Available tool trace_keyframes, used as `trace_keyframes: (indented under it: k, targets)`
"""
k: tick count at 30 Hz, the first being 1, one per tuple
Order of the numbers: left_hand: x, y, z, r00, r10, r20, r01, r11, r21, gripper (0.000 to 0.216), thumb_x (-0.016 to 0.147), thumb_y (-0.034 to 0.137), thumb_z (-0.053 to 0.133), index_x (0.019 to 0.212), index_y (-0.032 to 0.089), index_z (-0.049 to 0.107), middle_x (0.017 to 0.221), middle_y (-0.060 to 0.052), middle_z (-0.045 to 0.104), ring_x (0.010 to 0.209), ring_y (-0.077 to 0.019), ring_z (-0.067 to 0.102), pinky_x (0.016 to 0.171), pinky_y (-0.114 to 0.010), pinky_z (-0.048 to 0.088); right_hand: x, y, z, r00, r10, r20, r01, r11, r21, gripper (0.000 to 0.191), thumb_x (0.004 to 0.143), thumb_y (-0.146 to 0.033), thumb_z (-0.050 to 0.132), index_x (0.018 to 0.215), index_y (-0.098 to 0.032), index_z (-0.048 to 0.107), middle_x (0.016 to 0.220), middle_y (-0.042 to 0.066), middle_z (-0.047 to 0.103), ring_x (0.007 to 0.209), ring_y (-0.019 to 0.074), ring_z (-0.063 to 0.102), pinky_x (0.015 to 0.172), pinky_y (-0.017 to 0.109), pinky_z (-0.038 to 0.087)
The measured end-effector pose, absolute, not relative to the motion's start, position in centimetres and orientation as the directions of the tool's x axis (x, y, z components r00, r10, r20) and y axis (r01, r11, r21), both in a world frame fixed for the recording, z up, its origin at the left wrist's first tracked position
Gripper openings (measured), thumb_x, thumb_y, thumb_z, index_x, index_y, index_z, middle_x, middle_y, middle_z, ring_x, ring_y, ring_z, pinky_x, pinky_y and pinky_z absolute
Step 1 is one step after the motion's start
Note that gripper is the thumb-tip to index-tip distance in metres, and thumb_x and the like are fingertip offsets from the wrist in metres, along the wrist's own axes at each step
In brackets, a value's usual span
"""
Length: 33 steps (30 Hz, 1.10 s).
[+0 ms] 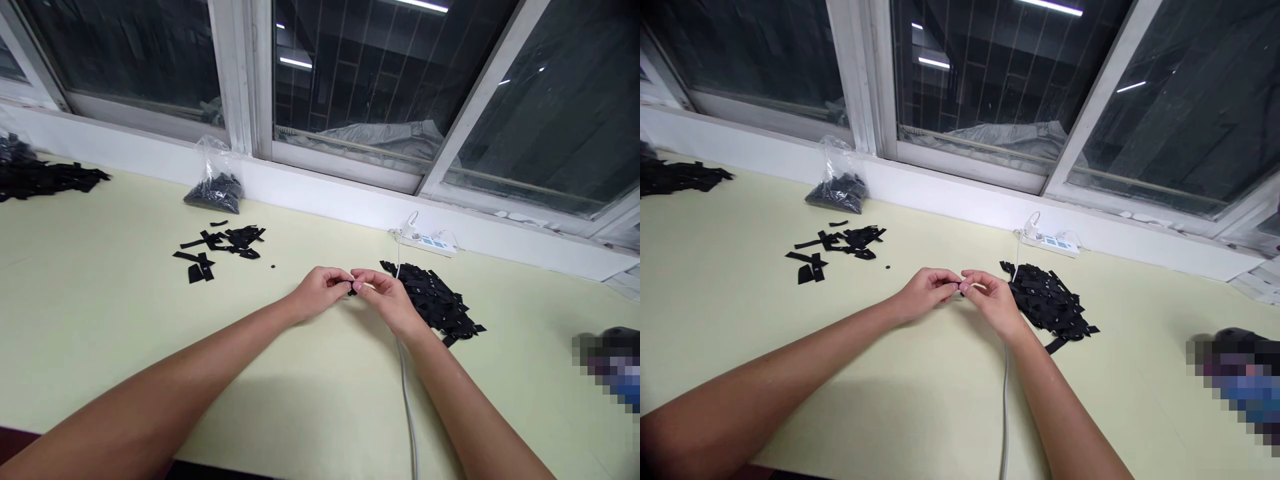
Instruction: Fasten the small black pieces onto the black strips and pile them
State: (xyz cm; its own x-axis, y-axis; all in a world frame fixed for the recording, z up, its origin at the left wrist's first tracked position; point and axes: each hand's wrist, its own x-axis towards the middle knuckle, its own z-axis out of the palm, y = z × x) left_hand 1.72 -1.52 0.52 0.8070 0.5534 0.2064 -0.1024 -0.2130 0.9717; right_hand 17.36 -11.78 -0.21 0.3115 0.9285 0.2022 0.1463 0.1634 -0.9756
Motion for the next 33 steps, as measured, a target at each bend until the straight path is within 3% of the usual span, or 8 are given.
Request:
trace_keyframes:
  k: [7, 11, 22, 28, 33]
  targets:
    - [1.7, -1.7, 0.8, 0.801, 0.558, 0.217, -0.09, -0.246, 0.965, 0.021, 0.08, 0.032, 0.064, 0.087, 0.014, 0.075, 0.063, 0.0, 0.061, 0.058, -0.0103, 0.049, 0.056, -0.025, 0.039, 17.5, -11.4, -0.6, 0.358, 0.896, 0.261, 0.238, 0.183, -0.954, 0.029, 0.072, -0.047, 0.079, 0.08, -0.021, 0.069, 0.11, 0.009, 0.069, 0.104, 0.0227, 0.064, 0.095, 0.038, 0.05]
    - [1.7, -1.7, 0.7, 0.794, 0.575, 0.198, -0.075, -0.232, 0.97, 0.021, 0.08, 0.031, 0.065, 0.087, 0.014, 0.075, 0.065, -0.001, 0.063, 0.06, -0.011, 0.051, 0.057, -0.025, 0.04, 17.6, -11.5, -0.5, 0.334, 0.894, 0.299, 0.351, 0.176, -0.92, 0.028, 0.079, -0.046, 0.075, 0.095, -0.024, 0.069, 0.104, 0.006, 0.071, 0.1, 0.022, 0.065, 0.096, 0.041, 0.049]
    - [1.8, -1.4, 0.4, 0.79, 0.571, 0.222, -0.042, -0.31, 0.95, 0.024, 0.083, 0.034, 0.065, 0.094, 0.015, 0.075, 0.086, -0.006, 0.073, 0.076, -0.0158, 0.061, 0.07, -0.028, 0.047, 17.1, -12.2, 0.7, 0.267, 0.832, 0.486, 0.729, 0.155, -0.666, 0.017, 0.09, -0.039, 0.059, 0.088, -0.025, 0.068, 0.092, 0.005, 0.071, 0.089, 0.0226, 0.064, 0.083, 0.036, 0.048]
    - [2.0, -1.1, 0.0, 0.768, 0.583, 0.265, -0.042, -0.367, 0.929, 0.02, 0.084, 0.033, 0.064, 0.09, 0.016, 0.073, 0.088, -0.005, 0.074, 0.08, -0.0168, 0.064, 0.075, -0.029, 0.049, 16.9, -12.3, 0.6, 0.321, 0.835, 0.447, 0.729, 0.084, -0.68, 0.017, 0.089, -0.039, 0.058, 0.086, -0.024, 0.067, 0.087, 0.004, 0.072, 0.082, 0.0215, 0.065, 0.073, 0.033, 0.048]
    - [2.1, -1.0, 0.0, 0.74, 0.601, 0.303, -0.03, -0.42, 0.907, 0.019, 0.085, 0.032, 0.062, 0.089, 0.017, 0.072, 0.087, -0.004, 0.073, 0.081, -0.0167, 0.063, 0.078, -0.029, 0.048, 17.1, -12.1, 0.3, 0.362, 0.817, 0.449, 0.666, 0.11, -0.738, 0.017, 0.085, -0.04, 0.063, 0.083, -0.024, 0.066, 0.084, 0.003, 0.072, 0.083, 0.021, 0.066, 0.077, 0.033, 0.049]
